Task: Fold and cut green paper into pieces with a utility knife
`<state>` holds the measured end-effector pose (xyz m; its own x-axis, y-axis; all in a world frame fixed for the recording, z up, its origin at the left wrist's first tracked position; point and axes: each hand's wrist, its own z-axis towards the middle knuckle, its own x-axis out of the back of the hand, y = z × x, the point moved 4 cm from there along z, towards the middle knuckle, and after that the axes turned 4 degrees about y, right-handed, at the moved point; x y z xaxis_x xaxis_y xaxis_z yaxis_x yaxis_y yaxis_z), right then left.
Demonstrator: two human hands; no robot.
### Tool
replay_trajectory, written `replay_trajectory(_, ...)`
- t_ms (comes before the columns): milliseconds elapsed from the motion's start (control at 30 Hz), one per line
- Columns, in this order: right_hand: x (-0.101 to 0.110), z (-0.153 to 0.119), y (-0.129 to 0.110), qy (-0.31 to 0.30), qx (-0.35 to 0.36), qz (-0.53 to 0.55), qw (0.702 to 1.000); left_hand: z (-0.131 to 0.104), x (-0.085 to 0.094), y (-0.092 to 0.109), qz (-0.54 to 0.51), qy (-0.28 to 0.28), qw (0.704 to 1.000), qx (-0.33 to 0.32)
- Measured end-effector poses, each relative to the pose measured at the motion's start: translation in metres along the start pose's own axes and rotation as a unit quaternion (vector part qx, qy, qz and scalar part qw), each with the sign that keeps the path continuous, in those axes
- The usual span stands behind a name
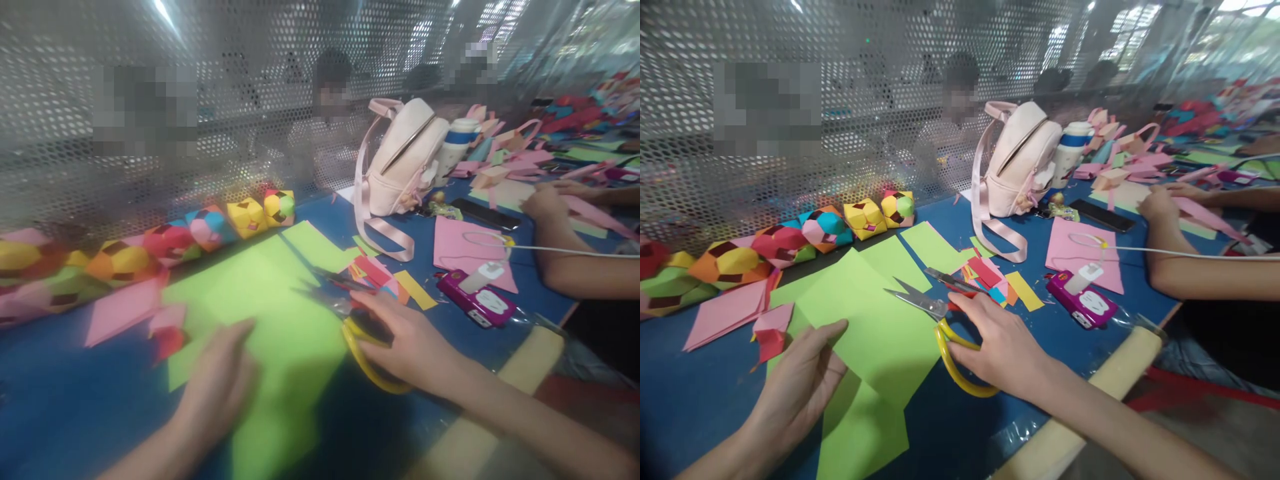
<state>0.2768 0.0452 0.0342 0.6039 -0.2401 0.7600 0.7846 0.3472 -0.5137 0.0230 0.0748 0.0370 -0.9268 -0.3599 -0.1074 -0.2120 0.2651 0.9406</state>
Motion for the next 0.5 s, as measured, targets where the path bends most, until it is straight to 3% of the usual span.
replay_trajectory(167, -0.004, -0.002, -0.002, 0.034, 0.035, -0.033, 0.998, -0.012, -0.005, 0.002, -0.061, 0.015, 0.995, 0.079)
replay_trajectory(500, -0.006, -0.001, -0.008, 0.072, 0.093, -0.032, 0.993, -0.017, -0.009, 0.005, -0.109, 0.054, 0.988, 0.099)
